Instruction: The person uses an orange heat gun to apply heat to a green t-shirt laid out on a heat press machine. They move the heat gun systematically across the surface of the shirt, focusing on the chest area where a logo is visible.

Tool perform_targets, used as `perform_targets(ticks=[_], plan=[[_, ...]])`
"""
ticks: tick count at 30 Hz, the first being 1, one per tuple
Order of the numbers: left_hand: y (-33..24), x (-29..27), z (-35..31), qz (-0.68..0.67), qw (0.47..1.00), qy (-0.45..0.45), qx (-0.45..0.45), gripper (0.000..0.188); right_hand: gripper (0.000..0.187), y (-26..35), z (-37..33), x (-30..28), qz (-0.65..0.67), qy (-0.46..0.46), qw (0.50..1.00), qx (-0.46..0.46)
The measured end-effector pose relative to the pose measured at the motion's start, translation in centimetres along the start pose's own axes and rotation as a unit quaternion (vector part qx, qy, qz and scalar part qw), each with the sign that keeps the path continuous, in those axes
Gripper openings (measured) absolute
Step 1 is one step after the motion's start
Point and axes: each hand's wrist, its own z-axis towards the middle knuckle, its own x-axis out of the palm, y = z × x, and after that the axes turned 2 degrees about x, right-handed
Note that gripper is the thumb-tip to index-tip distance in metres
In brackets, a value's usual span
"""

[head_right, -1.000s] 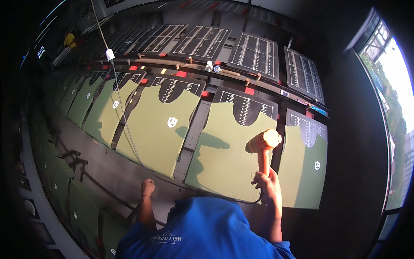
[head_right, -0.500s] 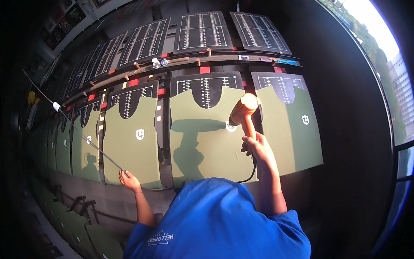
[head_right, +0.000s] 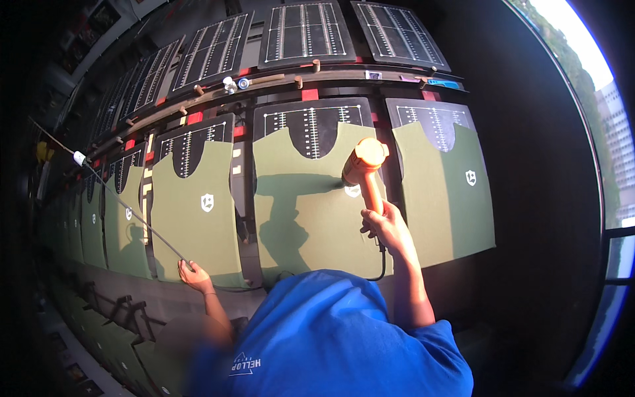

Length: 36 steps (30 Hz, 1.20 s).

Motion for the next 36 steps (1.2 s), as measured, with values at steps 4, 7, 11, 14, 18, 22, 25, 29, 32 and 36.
perform_targets(ticks=[4,7,11,14,18,22,25,29,32,36], plan=[[-0.3,0.0,-0.1,0.002,1.0,0.003,-0.009,0.032,0.021,-0.3,0.0,0.4,-0.019,-0.009,1.0,-0.002],[-0.5,0.0,-0.1,0.004,1.0,0.002,-0.008,0.032,0.021,0.2,-0.2,0.7,-0.019,-0.018,1.0,0.008],[-0.3,0.0,-0.1,0.004,1.0,0.0,-0.007,0.032,0.021,0.1,0.0,0.3,-0.02,0.005,1.0,0.004],[-0.1,0.2,0.0,-0.001,1.0,-0.006,-0.004,0.032,0.021,0.1,-0.2,1.1,-0.029,-0.022,0.999,-0.001],[-0.1,0.1,-0.1,0.006,1.0,-0.005,-0.006,0.032,0.022,0.0,0.3,0.4,-0.016,0.001,1.0,0.005],[-0.1,0.2,0.0,0.003,1.0,-0.006,-0.004,0.032,0.023,-0.1,0.3,1.2,-0.046,-0.034,0.998,-0.014],[-0.1,0.2,0.0,0.002,1.0,-0.009,-0.003,0.032,0.023,-0.3,0.8,0.3,-0.009,-0.023,1.0,-0.006],[-0.2,0.2,0.0,0.003,1.0,-0.007,-0.004,0.032,0.023,-0.6,0.5,0.6,-0.033,-0.04,0.998,-0.023],[0.0,0.1,0.0,0.01,1.0,-0.008,-0.004,0.032,0.023,-0.2,0.3,-0.1,0.0,-0.025,1.0,-0.003],[-0.2,0.3,0.1,0.006,1.0,-0.01,-0.004,0.032,0.023,-0.5,0.0,0.8,-0.026,-0.056,0.998,-0.024]])
